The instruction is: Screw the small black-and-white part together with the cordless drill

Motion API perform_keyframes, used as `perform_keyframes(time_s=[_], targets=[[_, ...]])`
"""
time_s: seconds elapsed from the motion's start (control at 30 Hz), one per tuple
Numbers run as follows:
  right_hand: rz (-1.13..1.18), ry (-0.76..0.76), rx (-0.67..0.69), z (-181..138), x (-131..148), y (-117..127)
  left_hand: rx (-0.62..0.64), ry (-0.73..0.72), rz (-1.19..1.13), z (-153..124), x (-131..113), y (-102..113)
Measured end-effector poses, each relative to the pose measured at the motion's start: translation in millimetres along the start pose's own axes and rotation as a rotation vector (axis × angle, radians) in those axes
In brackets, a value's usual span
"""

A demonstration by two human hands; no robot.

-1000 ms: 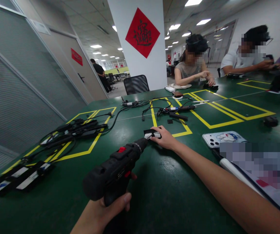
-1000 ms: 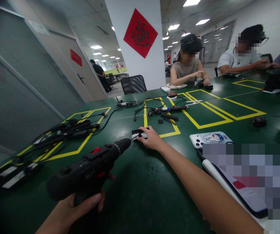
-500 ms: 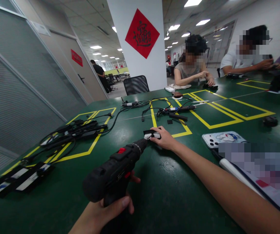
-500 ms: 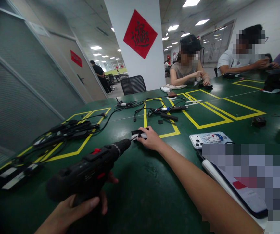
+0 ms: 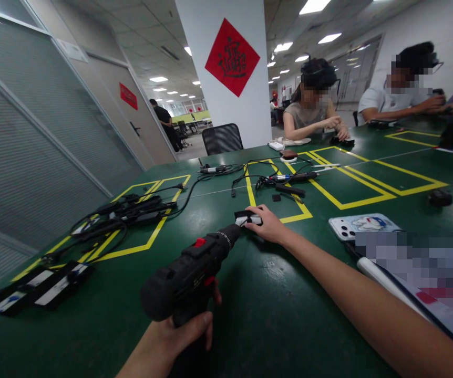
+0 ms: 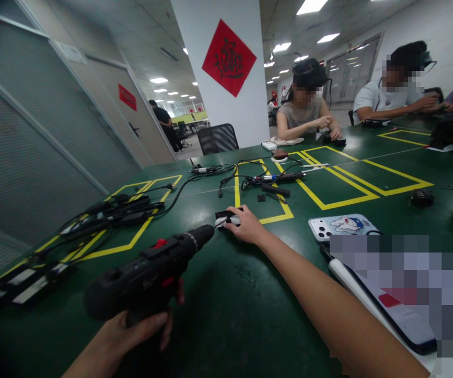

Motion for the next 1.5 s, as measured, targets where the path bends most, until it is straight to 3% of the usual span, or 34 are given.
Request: perform_keyframes(time_s=[0.5,0.7,1.07,1.27,1.5], targets=[[0.004,-0.003,0.003,0,0,1,0.124,-0.025,0.116,11,15,8],[0.001,-0.002,0.003,0,-1,-1,-0.03,-0.018,0.095,2,2,6],[0.0,0.004,-0.007,0,2,1,-0.116,0.01,-0.017,0,-2,4],[0.004,-0.003,-0.002,1,0,0,-0.042,-0.001,0.027,0,-3,0],[0.02,-0.01,0.006,1,-3,-1,0.029,0.021,0.156,0,7,11]])
Point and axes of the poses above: each hand's wrist, its own z-axis towards the middle knuckle, its own y-axis out of the back of the hand, x = y × z, the point moved 8 cm from there along z, towards the middle knuckle, and after that the axes turned 13 degrees about -z, right-handed, at the moved point
